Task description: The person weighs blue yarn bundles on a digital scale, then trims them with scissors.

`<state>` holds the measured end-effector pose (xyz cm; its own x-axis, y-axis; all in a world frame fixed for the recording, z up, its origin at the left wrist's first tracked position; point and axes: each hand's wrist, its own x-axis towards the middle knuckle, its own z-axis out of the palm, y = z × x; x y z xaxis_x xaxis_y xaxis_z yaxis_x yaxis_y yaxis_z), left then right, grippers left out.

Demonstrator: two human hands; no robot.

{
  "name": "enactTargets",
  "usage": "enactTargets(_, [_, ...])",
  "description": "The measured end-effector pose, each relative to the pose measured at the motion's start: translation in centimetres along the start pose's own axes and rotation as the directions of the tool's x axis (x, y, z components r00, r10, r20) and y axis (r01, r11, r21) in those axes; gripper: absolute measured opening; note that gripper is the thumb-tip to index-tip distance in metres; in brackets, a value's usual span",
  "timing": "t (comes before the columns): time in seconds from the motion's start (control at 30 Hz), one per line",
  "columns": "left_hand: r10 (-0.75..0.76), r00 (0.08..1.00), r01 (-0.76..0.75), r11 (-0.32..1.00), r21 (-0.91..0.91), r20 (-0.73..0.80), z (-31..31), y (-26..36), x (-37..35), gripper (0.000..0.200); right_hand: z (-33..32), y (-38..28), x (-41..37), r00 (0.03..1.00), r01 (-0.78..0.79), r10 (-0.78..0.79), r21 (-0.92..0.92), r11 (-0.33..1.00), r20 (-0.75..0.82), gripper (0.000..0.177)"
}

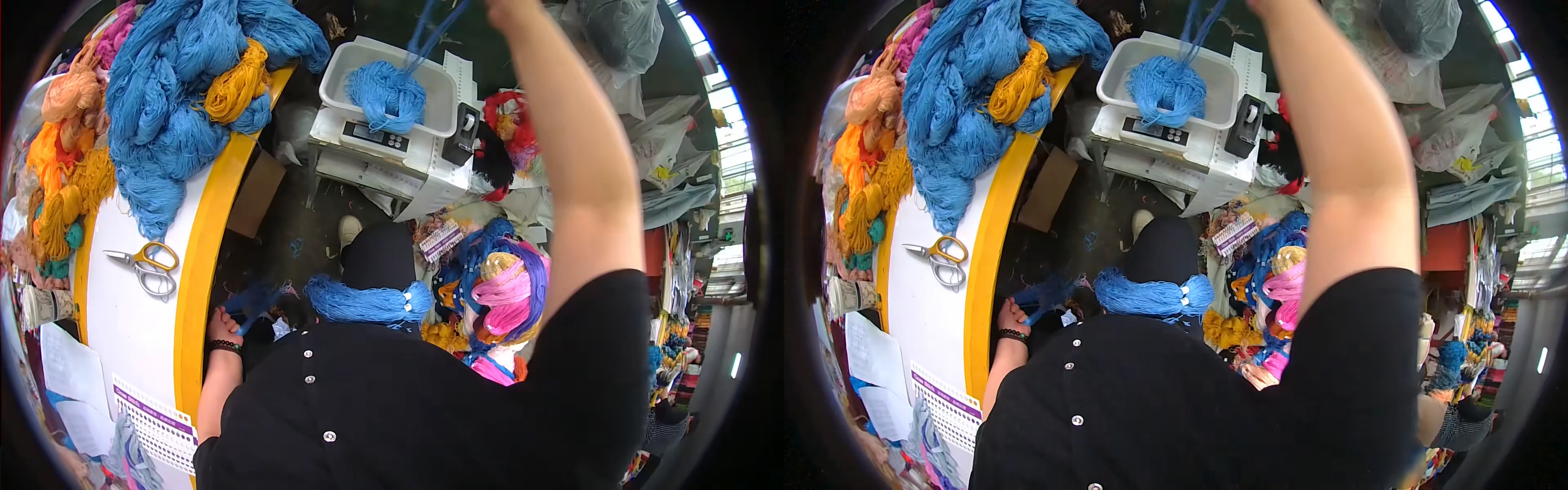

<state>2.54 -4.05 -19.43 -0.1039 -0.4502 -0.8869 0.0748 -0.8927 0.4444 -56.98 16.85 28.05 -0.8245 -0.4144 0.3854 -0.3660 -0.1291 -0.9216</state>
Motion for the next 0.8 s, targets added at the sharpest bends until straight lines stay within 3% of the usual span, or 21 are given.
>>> enactTargets(0.03, [-0.002,1.0,0.002,1.0,0.005,0.004,-0.1,0.0,-0.1,0.024,-0.2,3.2,-1.0,0.996,0.049,-0.034,-0.205,0.978,0.078,0.006])
enactTargets(0.07, [-0.002,1.0,0.001,1.0,0.008,0.01,-0.1,-0.1,-0.3,0.024,0.9,7.8,-6.3,0.975,0.203,-0.091,-0.651,0.731,0.202,0.016])
enactTargets(0.1, [0.001,1.0,-0.002,1.0,0.005,0.015,0.1,-0.1,-0.5,0.024,0.8,11.5,-8.1,0.974,0.17,-0.046,-0.582,0.795,0.222,0.018])
enactTargets(0.13, [0.01,1.0,-0.01,1.0,0.018,0.011,0.3,-0.1,-0.8,0.024,1.2,14.6,-10.9,0.964,0.249,-0.139,-0.575,0.779,0.229,0.022])
enactTargets(0.17, [0.011,1.0,-0.012,1.0,0.015,0.011,0.2,-0.1,-0.9,0.024,1.5,16.6,-13.7,0.957,0.287,-0.151,-0.73,0.621,0.248,0.019])
enactTargets(0.23, [0.011,1.0,-0.012,0.999,0.035,0.025,0.2,-0.1,-0.9,0.024,1.4,18.5,-17.4,0.835,0.551,-0.21,-0.765,0.335,0.509,0.011])
enactTargets(0.3, [0.008,1.0,-0.009,0.999,0.034,0.03,0.0,-0.2,-0.4,0.024,2.6,18.3,-21.1,0.808,0.569,-0.392,-0.756,0.324,0.44,0.007])
enactTargets(0.37, [0.003,1.0,-0.004,0.999,0.042,0.03,-0.2,-0.4,-0.4,0.024,2.5,17.5,-23.0,0.841,0.525,-0.341,-0.786,0.328,0.419,0.015])
enactTargets(0.43, [0.023,1.0,-0.024,0.998,0.057,0.01,0.4,-0.4,-0.9,0.022,2.2,16.2,-24.1,0.867,0.44,-0.41,-0.821,0.363,0.283,0.018])
enactTargets(0.53, [0.018,0.999,-0.02,0.997,0.072,0.035,-0.1,-0.2,-0.7,0.021,-1.1,15.2,-25.4,0.934,0.276,-0.351,-0.755,0.595,0.065,0.024])
enactTargets(0.57, [0.018,0.998,-0.021,0.997,0.068,0.055,-0.1,-0.3,-0.5,0.021,-2.4,15.1,-26.2,0.98,0.03,-0.147,-0.626,0.779,-0.135,0.024])
enactTargets(0.63, [0.023,0.998,-0.027,0.997,0.072,0.053,0.0,-0.4,-0.5,0.02,-6.4,16.5,-27.3,0.961,-0.191,-0.02,-0.714,0.674,-0.276,0.018])
enactTargets(0.67, [0.014,0.998,-0.019,0.996,0.087,0.059,-0.2,-0.4,0.0,0.023,-8.8,18.6,-28.3,0.963,-0.21,-0.032,-0.815,0.54,-0.269,0.016])
enactTargets(0.73, [0.034,0.996,-0.044,0.99,0.132,0.077,-0.8,-0.5,1.0,0.023,-11.0,20.5,-30.5,0.971,-0.239,0.098,-0.905,0.353,-0.218,0.014])
enactTargets(0.8, [0.027,0.996,-0.038,0.991,0.131,0.087,-0.7,-0.5,1.0,0.024,-12.3,22.5,-32.4,0.998,-0.027,0.054,-0.965,0.261,-0.013,0.015])
